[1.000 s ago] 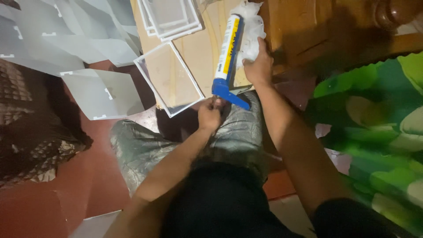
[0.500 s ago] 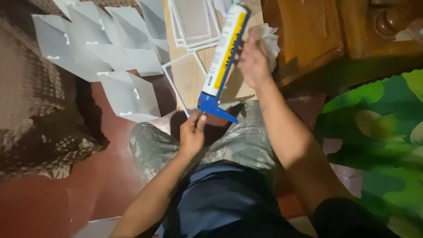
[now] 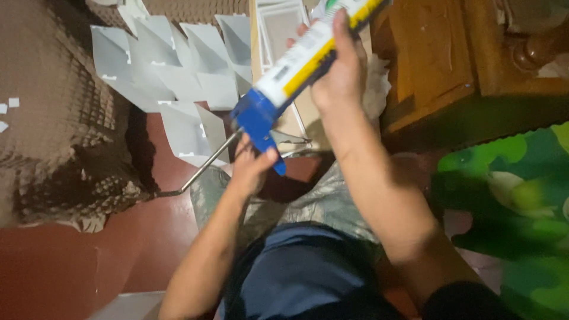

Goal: The person assembles translucent plastic containers by applying sealant along the edges with a caulking gun and pressing the parts together. They wipe excess sealant with a cloth and repeat the process on multiple units.

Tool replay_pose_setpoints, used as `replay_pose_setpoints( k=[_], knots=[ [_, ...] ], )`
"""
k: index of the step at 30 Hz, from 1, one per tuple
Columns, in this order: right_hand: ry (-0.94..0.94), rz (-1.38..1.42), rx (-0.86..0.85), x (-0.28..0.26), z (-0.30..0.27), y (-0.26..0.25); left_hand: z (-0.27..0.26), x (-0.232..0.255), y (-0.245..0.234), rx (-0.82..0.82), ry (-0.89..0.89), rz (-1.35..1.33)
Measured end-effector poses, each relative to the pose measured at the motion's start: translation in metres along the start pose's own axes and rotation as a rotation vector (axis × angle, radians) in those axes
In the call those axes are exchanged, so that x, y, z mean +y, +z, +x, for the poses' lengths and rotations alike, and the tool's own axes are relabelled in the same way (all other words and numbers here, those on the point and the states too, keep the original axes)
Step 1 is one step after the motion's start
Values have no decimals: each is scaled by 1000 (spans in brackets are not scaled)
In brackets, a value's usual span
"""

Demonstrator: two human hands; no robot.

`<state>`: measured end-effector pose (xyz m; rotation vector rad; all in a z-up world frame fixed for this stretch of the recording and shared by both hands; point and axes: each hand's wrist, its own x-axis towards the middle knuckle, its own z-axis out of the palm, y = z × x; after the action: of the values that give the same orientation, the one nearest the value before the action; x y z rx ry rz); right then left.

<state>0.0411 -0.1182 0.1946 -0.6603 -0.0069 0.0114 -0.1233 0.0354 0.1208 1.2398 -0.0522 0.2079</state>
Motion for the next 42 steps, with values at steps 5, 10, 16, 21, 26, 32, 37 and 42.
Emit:
replay_pose_setpoints(
  k=[5, 10, 16, 21, 26, 32, 37, 42],
  knots=[
    [-319, -183, -346, -17, -35, 20, 4, -56, -29, -55, -256, -684],
    [-447, -339, -483, -31, -56, 23, -5, -38, -59, -255, -193, -772],
    [-478, -522, -469, -30, -60, 20, -4, -42, -72, -232, -216, -726],
    [-397, -500, -520, -31, -58, 19, -5, -30, -65, -189, -212, -709],
    [-370, -488, -546, -34, -59, 22, -5, -28, -63, -134, -245, -707],
    [-362, -487, -541, -33, -55, 18, -5, -36, -66, -146, -242, -734],
    [-417, -541, -564, -29, -43, 6, -6, -32, -61, -88, -262, -699],
    [-336, -233, -359, -32, -37, 19, -6, -36, -48, 24, -271, -561]
  ],
)
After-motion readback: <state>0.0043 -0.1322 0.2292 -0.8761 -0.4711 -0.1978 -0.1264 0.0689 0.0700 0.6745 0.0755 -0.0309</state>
